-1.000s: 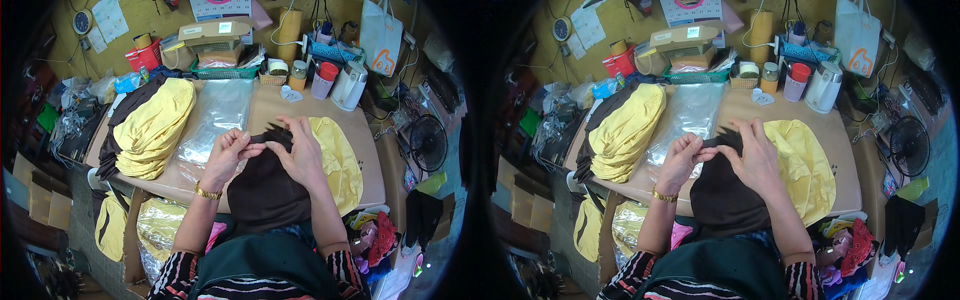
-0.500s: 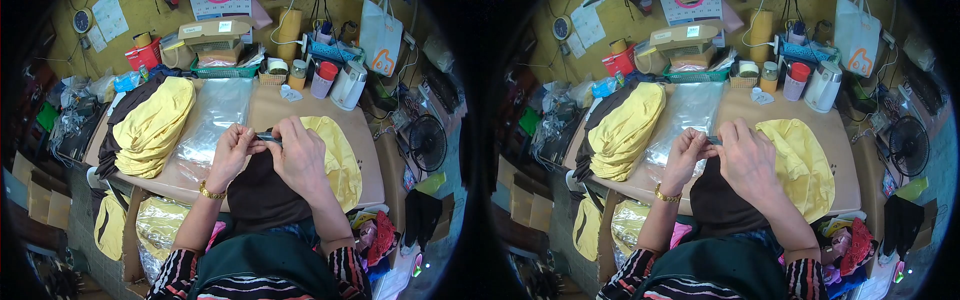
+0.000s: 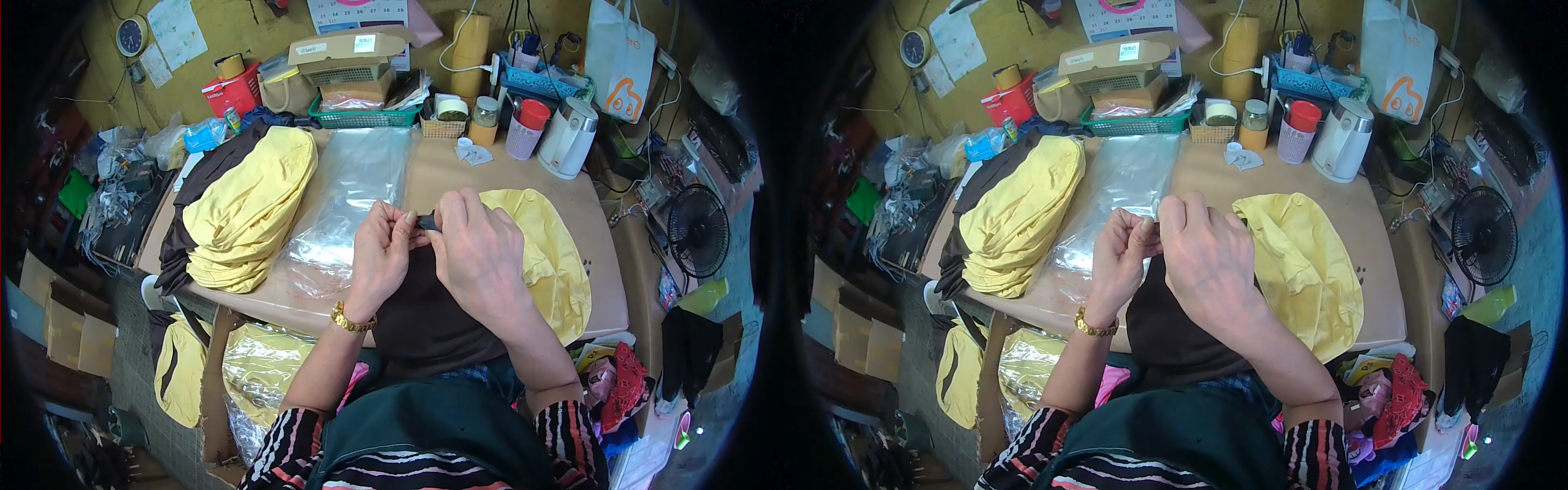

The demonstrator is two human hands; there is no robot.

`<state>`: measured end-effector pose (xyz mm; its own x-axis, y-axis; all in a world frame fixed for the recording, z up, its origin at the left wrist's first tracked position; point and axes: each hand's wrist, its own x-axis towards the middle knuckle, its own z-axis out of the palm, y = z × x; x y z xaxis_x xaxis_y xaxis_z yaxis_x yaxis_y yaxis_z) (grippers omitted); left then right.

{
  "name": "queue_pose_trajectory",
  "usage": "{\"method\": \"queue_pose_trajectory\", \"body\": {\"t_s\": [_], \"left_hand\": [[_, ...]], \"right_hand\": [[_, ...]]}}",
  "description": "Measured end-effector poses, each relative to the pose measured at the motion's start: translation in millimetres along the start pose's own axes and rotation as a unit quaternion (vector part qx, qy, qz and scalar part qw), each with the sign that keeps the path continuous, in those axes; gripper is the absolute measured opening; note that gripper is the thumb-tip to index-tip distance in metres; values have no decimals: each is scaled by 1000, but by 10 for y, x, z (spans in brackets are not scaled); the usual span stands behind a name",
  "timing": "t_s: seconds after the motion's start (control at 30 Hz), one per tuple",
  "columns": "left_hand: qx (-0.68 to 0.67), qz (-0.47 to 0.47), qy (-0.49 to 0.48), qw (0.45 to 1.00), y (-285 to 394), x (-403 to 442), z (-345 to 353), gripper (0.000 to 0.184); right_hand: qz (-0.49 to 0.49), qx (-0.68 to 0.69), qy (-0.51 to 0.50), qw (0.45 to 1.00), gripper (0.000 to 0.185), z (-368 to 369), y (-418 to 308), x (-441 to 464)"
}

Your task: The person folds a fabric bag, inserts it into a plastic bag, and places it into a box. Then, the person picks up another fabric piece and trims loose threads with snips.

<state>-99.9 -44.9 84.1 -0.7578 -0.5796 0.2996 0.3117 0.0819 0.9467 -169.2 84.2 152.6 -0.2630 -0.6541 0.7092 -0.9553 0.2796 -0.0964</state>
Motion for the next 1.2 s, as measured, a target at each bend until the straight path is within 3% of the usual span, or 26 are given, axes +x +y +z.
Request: {"method": "queue_pose_trajectory", "body": {"t_s": [0.33,0.5,0.73,0.83,0.9,0.93,1.03,1.2], "left_hand": [[58,63,54,995,-4,-6,78,16],[254,153,90,951,44,-40,97,14],[299,208,108,925,0,-42,80,14],[236,141,79,958,-26,-43,39,15],[-15,30,44,998,-29,-16,5,20],[-41,18,30,999,-2,8,-18,21],[-84,-9,30,996,22,26,-45,22],[-44,6,32,999,-6,24,-25,22]], "right_hand": [[-8,22,3,1000,31,39,7,-28],[-12,2,23,1000,29,104,14,-17],[-7,0,16,1000,28,114,15,-10],[17,41,36,998,29,123,67,-42],[54,68,41,995,30,91,130,-47],[91,96,44,990,31,80,145,-41],[55,77,38,995,33,7,93,-75],[16,71,44,996,36,8,8,-42]]}}
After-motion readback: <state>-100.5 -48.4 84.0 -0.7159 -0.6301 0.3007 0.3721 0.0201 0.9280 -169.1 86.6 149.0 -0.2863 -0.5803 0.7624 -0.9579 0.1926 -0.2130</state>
